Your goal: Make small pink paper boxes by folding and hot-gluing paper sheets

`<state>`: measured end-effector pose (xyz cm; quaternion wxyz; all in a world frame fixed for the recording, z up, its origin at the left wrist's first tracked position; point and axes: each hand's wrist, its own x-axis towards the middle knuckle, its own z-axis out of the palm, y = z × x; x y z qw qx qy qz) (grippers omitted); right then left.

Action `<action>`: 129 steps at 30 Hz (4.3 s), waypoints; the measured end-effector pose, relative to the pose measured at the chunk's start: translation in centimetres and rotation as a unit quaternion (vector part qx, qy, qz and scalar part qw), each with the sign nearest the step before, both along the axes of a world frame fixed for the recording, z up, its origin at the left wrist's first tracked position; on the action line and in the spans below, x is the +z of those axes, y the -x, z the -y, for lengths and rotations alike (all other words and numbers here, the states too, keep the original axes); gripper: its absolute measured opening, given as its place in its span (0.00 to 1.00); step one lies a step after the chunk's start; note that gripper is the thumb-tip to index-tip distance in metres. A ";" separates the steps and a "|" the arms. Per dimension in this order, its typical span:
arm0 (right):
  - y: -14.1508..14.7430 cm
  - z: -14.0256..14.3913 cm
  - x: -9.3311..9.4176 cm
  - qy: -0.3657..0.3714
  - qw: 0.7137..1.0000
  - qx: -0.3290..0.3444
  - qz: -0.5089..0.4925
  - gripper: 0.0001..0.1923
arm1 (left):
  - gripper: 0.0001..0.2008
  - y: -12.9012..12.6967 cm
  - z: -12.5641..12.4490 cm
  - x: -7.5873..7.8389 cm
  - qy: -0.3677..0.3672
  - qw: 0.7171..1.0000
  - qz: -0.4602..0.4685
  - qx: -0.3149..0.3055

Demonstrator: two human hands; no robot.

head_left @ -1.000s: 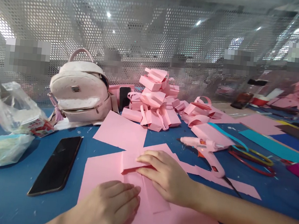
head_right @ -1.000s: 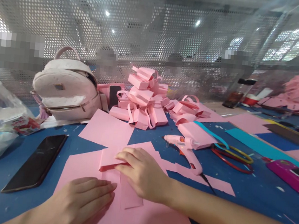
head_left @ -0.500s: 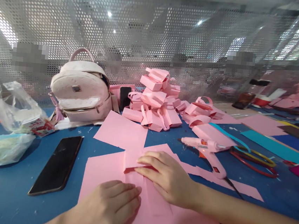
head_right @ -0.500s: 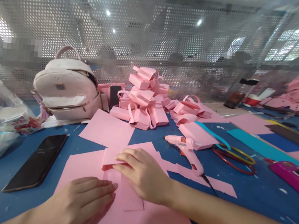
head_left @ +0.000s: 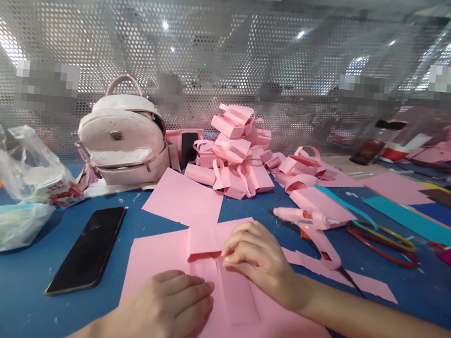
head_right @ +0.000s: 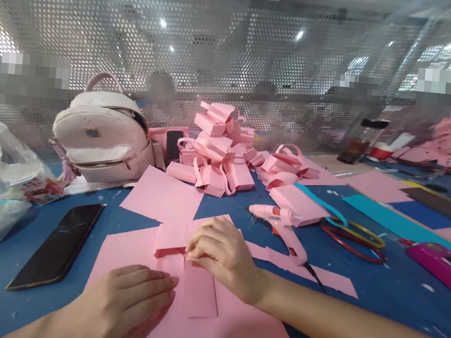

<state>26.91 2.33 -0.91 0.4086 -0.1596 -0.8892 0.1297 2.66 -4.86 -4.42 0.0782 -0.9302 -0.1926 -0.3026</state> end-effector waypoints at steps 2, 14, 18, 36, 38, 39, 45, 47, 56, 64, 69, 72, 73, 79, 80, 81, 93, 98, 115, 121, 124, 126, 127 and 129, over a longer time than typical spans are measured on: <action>0.1 0.0 0.0 -0.003 1.000 0.003 0.007 0.09 | 0.14 0.0 -0.1 0.1 0.000 1.000 -0.001 -0.001; 0.1 0.5 0.3 0.045 0.998 -0.028 0.022 0.22 | 0.12 -0.2 0.2 2.3 0.073 0.997 -0.011 0.002; 0.5 1.9 1.7 0.209 0.978 0.009 0.020 0.20 | 0.08 -0.6 0.5 3.2 0.276 0.946 0.157 0.057; 2.3 6.0 4.2 0.508 0.829 0.225 0.063 0.39 | 0.09 -2.5 3.2 6.1 0.532 0.726 0.432 0.058; 2.3 6.0 4.2 0.519 0.819 0.239 0.051 0.39 | 0.10 -2.5 3.1 6.2 0.543 0.710 0.445 0.055; 2.2 6.0 4.2 0.528 0.812 0.244 0.044 0.39 | 0.11 -2.5 3.1 6.2 0.552 0.701 0.449 0.048; 2.0 5.7 4.1 0.594 0.764 0.252 -0.001 0.36 | 0.17 -1.9 2.4 6.3 0.614 0.653 0.442 0.023; 2.0 5.5 4.1 0.572 0.780 0.252 0.011 0.36 | 0.18 -1.7 2.1 6.2 0.620 0.648 0.442 0.036; 1.9 4.7 4.3 0.506 0.831 0.227 0.030 0.35 | 0.15 -1.4 1.9 6.2 0.603 0.657 0.452 0.004; 1.7 4.9 4.0 0.516 0.825 0.228 0.014 0.29 | 0.15 -1.0 1.9 5.5 0.596 0.680 0.422 0.063; 1.6 4.7 3.6 0.478 0.855 0.195 0.049 0.29 | 0.18 -1.1 1.7 5.4 0.579 0.691 0.428 0.062; 1.6 4.7 3.6 0.485 0.852 0.193 0.046 0.28 | 0.18 -1.1 1.6 5.3 0.583 0.689 0.428 0.058; 1.6 4.8 3.6 0.495 0.845 0.198 0.038 0.28 | 0.17 -1.1 1.6 5.3 0.586 0.689 0.423 0.059; 1.2 4.4 4.0 0.564 0.815 0.131 -0.016 0.22 | 0.17 -1.1 1.4 5.2 0.574 0.691 0.436 0.059; 1.0 4.1 4.0 0.547 0.830 0.100 -0.032 0.19 | 0.16 -1.0 1.3 5.1 0.559 0.699 0.443 0.059; 0.8 3.7 4.0 0.515 0.852 0.073 -0.048 0.18 | 0.14 -0.9 1.3 5.1 0.536 0.716 0.443 0.064; -1.0 0.1 2.8 0.055 0.979 -0.083 0.178 0.19 | 0.32 1.8 -2.1 1.9 0.150 0.966 0.067 0.202; -0.8 -0.2 1.4 0.093 0.951 -0.131 0.263 0.27 | 0.27 1.7 -2.4 1.7 0.170 0.965 0.004 0.197; 0.3 -1.6 1.2 0.342 0.934 -0.086 0.049 0.30 | 0.25 1.5 -0.3 4.3 -0.002 0.990 0.092 0.107; 0.9 -0.3 2.4 0.411 0.905 -0.103 0.047 0.29 | 0.21 0.4 0.6 4.4 0.042 0.996 0.025 0.078; 1.1 1.0 3.6 0.443 0.889 -0.091 0.074 0.27 | 0.19 0.9 0.2 4.4 0.084 0.989 0.081 0.091; 1.2 1.6 4.2 0.458 0.882 -0.070 0.086 0.26 | 0.12 1.4 -0.2 4.6 0.115 0.983 0.099 0.101; 1.2 1.8 4.4 0.459 0.882 -0.059 0.084 0.26 | 0.10 1.5 -0.4 4.8 0.132 0.978 0.116 0.111; 1.2 1.9 4.4 0.440 0.894 -0.050 0.060 0.27 | 0.07 1.7 -0.8 5.2 0.169 0.960 0.173 0.141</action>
